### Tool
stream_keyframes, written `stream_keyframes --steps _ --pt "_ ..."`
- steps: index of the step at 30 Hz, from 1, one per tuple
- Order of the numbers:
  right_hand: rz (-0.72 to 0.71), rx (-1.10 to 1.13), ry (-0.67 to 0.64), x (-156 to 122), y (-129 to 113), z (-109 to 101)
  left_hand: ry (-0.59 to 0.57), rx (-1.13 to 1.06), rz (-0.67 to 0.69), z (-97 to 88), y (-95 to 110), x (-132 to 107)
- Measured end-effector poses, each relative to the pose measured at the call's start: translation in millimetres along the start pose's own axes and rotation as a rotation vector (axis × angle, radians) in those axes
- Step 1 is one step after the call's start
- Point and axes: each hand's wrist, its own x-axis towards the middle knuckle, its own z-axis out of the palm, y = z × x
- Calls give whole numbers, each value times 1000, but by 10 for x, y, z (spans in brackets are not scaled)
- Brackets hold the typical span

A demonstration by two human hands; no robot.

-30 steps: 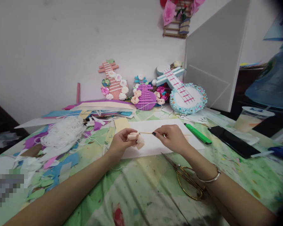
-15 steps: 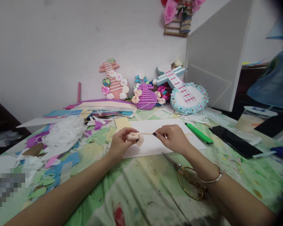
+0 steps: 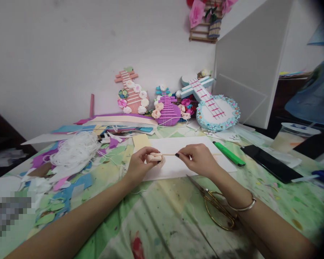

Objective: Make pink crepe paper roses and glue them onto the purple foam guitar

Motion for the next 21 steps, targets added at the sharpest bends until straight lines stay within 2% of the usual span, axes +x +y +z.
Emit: stream_keyframes --steps 12,16,21 --pt "-25 79 -82 -1 -35 84 21 256 165 10 16 -49" --pt "34 215 -122 12 -30 84 23 249 184 10 39 -48" --pt "151 396 -233 25 -25 72 51 260 217 1 55 -54"
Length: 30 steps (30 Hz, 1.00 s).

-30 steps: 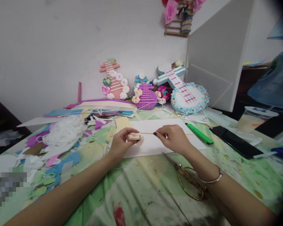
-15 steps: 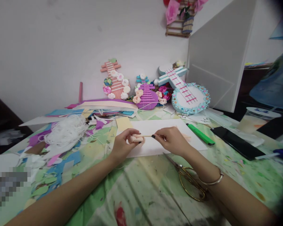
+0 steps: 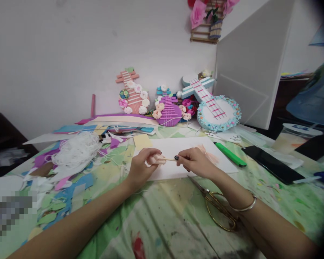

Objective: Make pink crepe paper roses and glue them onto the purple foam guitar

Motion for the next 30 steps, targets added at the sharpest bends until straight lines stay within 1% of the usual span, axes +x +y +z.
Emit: stream_keyframes --steps 3,7,11,13,15,18,21,23,28,30 --pt "22 -8 4 -2 4 7 24 16 38 -3 1 -10" --pt "-12 -95 59 -4 6 22 45 118 114 -1 -18 -20" --pt "-40 -146 45 -4 6 30 42 188 168 -1 -35 -32" --pt "-58 -136 48 -6 14 33 34 168 138 1 -40 -40" --pt "-69 -97 60 -8 23 37 26 106 65 8 -43 -45" --pt "-60 -30 69 -7 27 37 55 4 -46 21 -49 -46" --pt "-37 6 55 0 21 31 68 -56 -121 29 -66 -39" --pt "-20 20 43 6 20 27 58 -71 -132 29 -85 -33" --pt "-8 34 22 16 37 21 47 -7 -52 23 -110 -21" --pt "-17 7 15 15 40 14 39 -21 -41 22 -100 -22"
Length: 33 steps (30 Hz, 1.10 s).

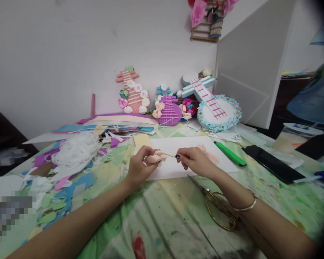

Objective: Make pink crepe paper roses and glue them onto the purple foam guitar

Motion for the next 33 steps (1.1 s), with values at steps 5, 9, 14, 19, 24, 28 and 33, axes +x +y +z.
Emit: stream_keyframes --steps 5,9,14,19,24,28,33 --pt "-67 -102 42 -6 -5 -23 -116 -195 -36 -2 25 -10" --pt "-61 -112 54 -6 0 -25 -153 -205 -53 3 12 -8" --pt "-70 -82 9 0 4 -26 -176 -181 -41 7 -7 -10" --pt "-78 -84 -25 1 -1 -17 -174 -44 27 -9 31 -25" --pt "-57 -23 -30 -3 2 -11 -172 -2 31 -4 43 -20" --pt "-21 65 -56 4 22 -17 -187 -96 -29 -3 36 -8" --pt "-10 56 -63 13 28 -17 -190 -18 9 -19 55 -3"
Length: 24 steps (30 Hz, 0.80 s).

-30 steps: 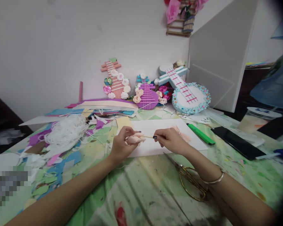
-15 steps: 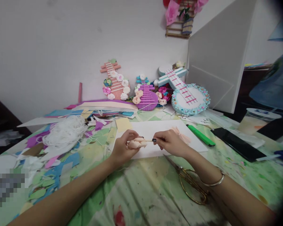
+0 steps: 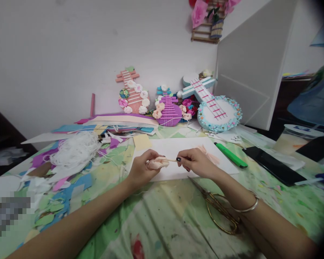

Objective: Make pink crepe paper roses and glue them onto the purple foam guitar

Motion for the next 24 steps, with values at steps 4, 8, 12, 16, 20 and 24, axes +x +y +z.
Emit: stream_keyframes --steps 4,8,12,16,20,24 --pt "-68 -148 44 -3 -6 6 2 107 38 10 -21 -15" --pt "-113 -174 13 -13 -9 8 -37 126 55 19 -45 -31" --pt "-81 -88 -56 -25 -22 -12 -44 137 43 15 -25 -22" --pt "-49 -4 -111 -33 -41 -34 12 188 74 10 -3 -12" --pt "-64 -82 -78 -29 -46 -27 13 191 106 16 -20 -27" --pt "-93 -169 -41 -24 -35 -5 -11 191 105 21 -36 -39"
